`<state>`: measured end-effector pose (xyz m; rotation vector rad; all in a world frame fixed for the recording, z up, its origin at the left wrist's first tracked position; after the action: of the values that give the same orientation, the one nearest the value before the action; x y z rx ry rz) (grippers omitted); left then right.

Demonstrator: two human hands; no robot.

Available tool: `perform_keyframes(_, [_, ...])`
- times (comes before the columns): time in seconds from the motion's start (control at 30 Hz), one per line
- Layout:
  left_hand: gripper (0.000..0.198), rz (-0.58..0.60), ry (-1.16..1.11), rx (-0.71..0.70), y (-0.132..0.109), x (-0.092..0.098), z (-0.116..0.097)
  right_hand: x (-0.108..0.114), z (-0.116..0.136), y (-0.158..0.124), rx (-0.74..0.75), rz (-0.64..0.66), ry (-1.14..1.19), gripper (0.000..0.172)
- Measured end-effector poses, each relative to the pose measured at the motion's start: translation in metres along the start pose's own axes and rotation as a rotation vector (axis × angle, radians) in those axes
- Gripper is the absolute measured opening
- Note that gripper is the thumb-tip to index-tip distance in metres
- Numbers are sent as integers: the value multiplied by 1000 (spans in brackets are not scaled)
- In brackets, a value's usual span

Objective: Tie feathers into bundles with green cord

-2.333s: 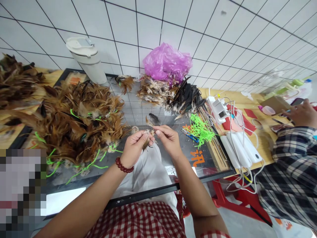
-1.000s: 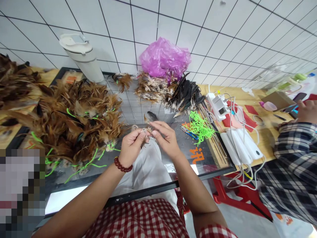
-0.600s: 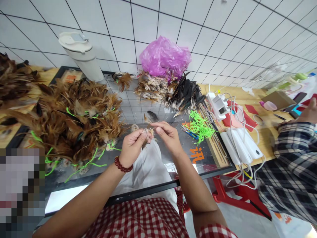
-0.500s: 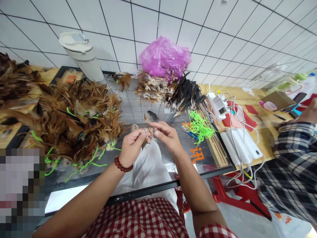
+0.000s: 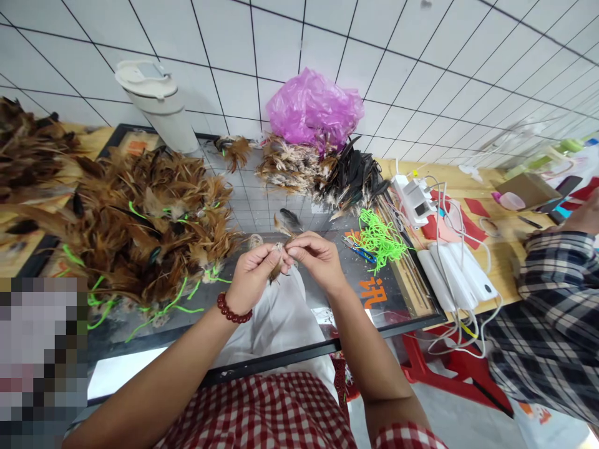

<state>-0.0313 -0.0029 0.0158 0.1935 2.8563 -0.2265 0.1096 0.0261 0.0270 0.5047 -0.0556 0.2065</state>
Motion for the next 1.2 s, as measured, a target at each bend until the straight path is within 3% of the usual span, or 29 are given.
perform_keyframes(0.1, [24, -170, 48, -38, 2, 8, -1, 5, 7, 2, 54, -48, -96, 13])
perform_keyframes(0.2, [19, -324, 167, -111, 2, 14, -6, 4, 11, 4, 86, 22, -147, 12])
perform_keyframes(0.4, [25, -131, 111, 87, 4, 6, 3, -2, 10, 2, 99, 43, -189, 10])
perform_keyframes(0.57, [33, -37, 114, 135, 5, 2, 11, -3, 13, 1, 158, -3, -334, 10])
perform_keyframes(0.7, [26, -43, -17, 153, 8, 2, 13, -4, 15, 0, 242, 5, -503, 26])
perform_keyframes(0.87, [32, -85, -76, 134, 8, 1, 12, -11, 15, -3, 331, 208, -612, 31])
perform_keyframes(1.2, [30, -87, -81, 113, 8, 2, 12, -10, 13, -7, 407, 222, -758, 39])
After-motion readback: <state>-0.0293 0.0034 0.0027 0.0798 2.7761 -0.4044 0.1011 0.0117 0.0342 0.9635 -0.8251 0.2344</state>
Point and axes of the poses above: each hand's wrist, its own y-axis towards the middle knuckle, its own x-axis out of the back of the hand, z = x × y, the point moved 4 cm from there along y, towards the middle knuckle, and after that the axes turned 11 degrees about x, right-handed, at the moved point
